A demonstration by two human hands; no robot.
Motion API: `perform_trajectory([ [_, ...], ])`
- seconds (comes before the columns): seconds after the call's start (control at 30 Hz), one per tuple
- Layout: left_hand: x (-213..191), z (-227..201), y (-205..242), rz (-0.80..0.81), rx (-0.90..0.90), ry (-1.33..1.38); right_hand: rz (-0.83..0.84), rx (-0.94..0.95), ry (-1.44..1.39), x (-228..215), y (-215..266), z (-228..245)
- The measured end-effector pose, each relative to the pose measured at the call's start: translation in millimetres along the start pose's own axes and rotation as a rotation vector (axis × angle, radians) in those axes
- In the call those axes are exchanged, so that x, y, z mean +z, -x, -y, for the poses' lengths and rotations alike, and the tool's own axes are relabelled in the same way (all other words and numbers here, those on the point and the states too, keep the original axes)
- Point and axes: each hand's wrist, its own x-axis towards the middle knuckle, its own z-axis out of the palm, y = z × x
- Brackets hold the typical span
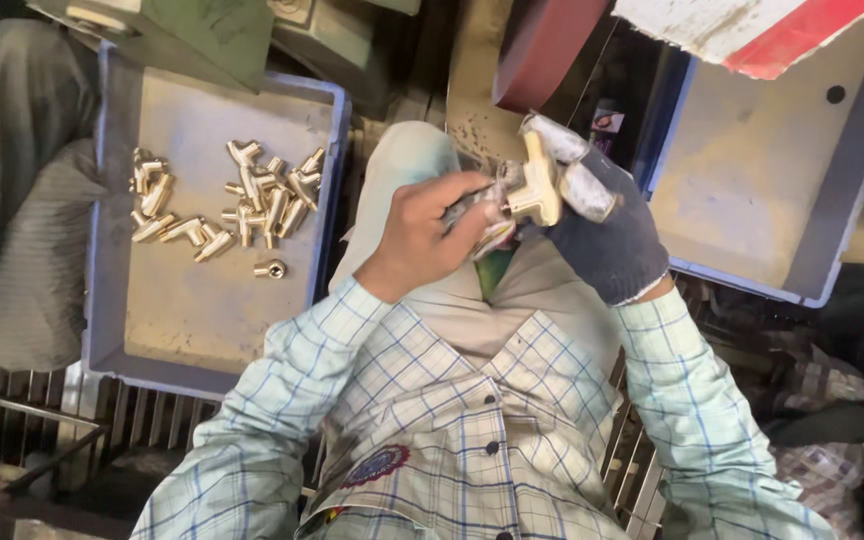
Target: The person sits on the floor and repeatedly picks up small brass-colored metal parts from a tray. They hold each part with a cloth and rub it against a rotating grinding wheel to polish the surface, then place the finished part into a second tray.
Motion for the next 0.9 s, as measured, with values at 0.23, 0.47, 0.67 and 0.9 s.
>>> perform_trajectory([
  [0.23, -7, 25, 46, -0.276, -0.582, 0.809, 0.038, 0.192, -0.225, 27, 4, 17],
  [0.47, -31, 64, 80, -0.633, -0.925, 1.285, 0.022, 0.482, -0.802, 53, 11, 11],
  [0.67, -32, 71, 84, -0.588, -0.897, 1.331, -0.043, 0.504, -0.605, 65, 15, 19],
  [0.9, -4, 34, 63, -0.280, -0.907, 1.237, -0.070, 0.415, -0.588, 60, 22, 12],
])
